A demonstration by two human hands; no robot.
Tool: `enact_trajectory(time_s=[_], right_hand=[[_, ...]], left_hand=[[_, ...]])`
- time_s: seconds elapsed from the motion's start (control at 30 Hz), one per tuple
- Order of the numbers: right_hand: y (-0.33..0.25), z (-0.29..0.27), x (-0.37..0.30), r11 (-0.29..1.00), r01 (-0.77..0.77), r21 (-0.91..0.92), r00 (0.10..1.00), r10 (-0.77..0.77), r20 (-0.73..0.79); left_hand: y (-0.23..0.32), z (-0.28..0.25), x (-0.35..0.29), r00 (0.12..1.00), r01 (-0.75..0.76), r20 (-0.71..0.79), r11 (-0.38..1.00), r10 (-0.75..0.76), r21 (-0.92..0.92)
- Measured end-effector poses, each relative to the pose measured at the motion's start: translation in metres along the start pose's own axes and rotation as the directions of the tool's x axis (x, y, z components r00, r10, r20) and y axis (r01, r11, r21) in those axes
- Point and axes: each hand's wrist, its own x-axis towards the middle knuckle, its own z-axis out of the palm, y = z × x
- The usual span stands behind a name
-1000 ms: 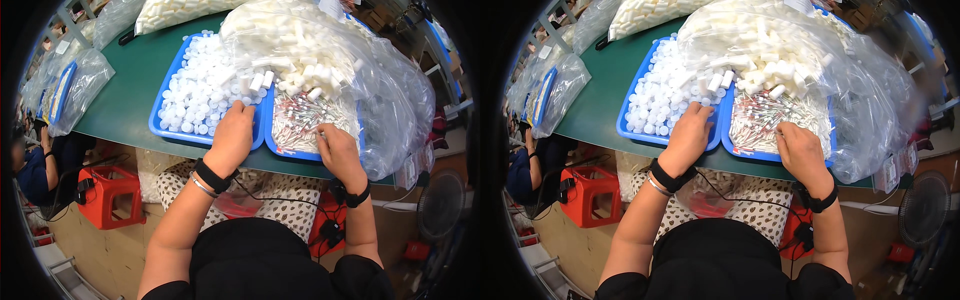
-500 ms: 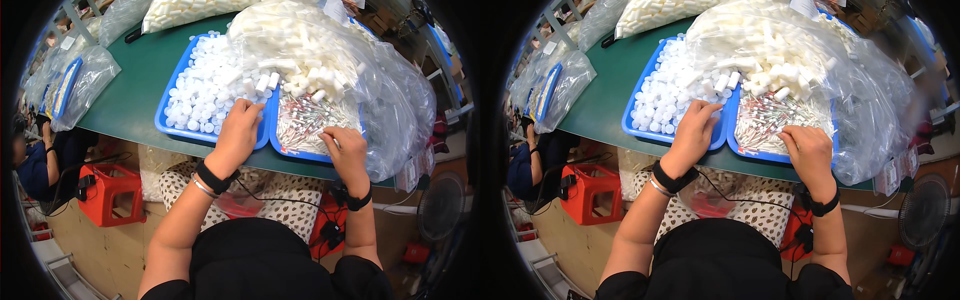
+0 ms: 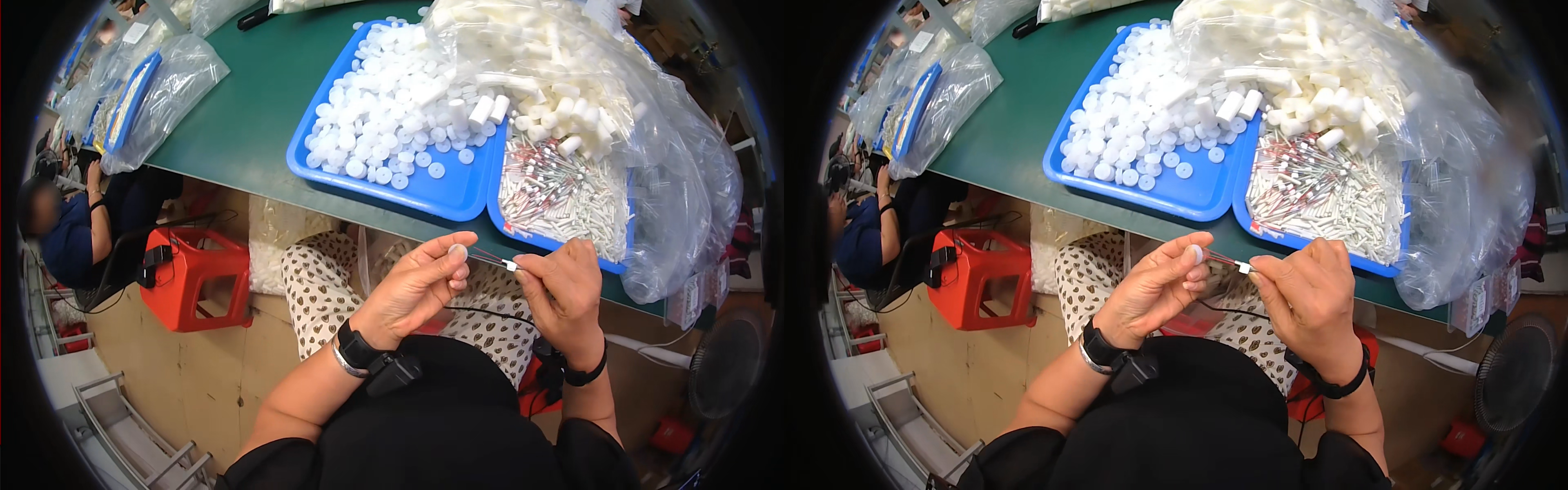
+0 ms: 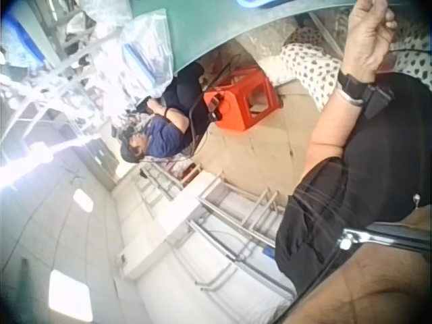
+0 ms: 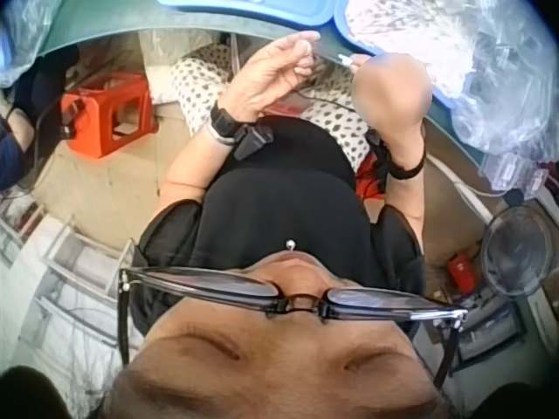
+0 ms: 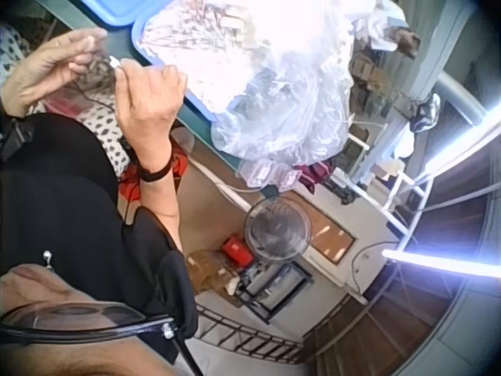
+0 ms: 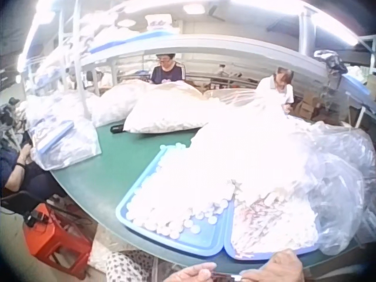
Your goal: The person repeatedly picks up small white plastic discs and cylindrical pieces from blue trays on a green table. They insert a thin metal pin into the center of the disc and then attach the cylindrical piece to the pin, assembling a small component by hand. The process is repeated continuously with the same materials.
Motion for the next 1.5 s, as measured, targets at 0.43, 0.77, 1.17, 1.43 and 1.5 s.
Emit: enact_trajectory(time_s=[0.43,0.77,1.17,1.43,1.5], right_hand=[[0.0,0.016,-0.009,0.994,-0.086,0.064,0.984,0.074,0.163],[-0.004,0.017,-0.008,0.999,-0.037,0.0,0.988,0.036,0.151],[-0.011,0.046,-0.027,0.778,-0.442,0.447,0.896,0.365,0.252],[-0.008,0.054,-0.032,0.911,-0.31,0.273,0.948,0.274,0.16],[-0.008,0.054,-0.034,0.9,-0.311,0.305,0.949,0.275,0.154]], left_hand=[[-0.006,0.004,-0.015,0.99,-0.07,-0.102,0.971,0.096,0.227],[-0.008,0.003,-0.014,0.985,-0.074,-0.134,0.972,0.106,0.223],[-0.031,-0.008,-0.01,0.999,0.026,-0.025,0.999,-0.025,0.043],[-0.036,-0.011,-0.006,0.997,0.044,-0.058,0.997,-0.04,0.069],[-0.036,-0.011,-0.006,0.997,0.035,-0.069,0.996,-0.029,0.085]])
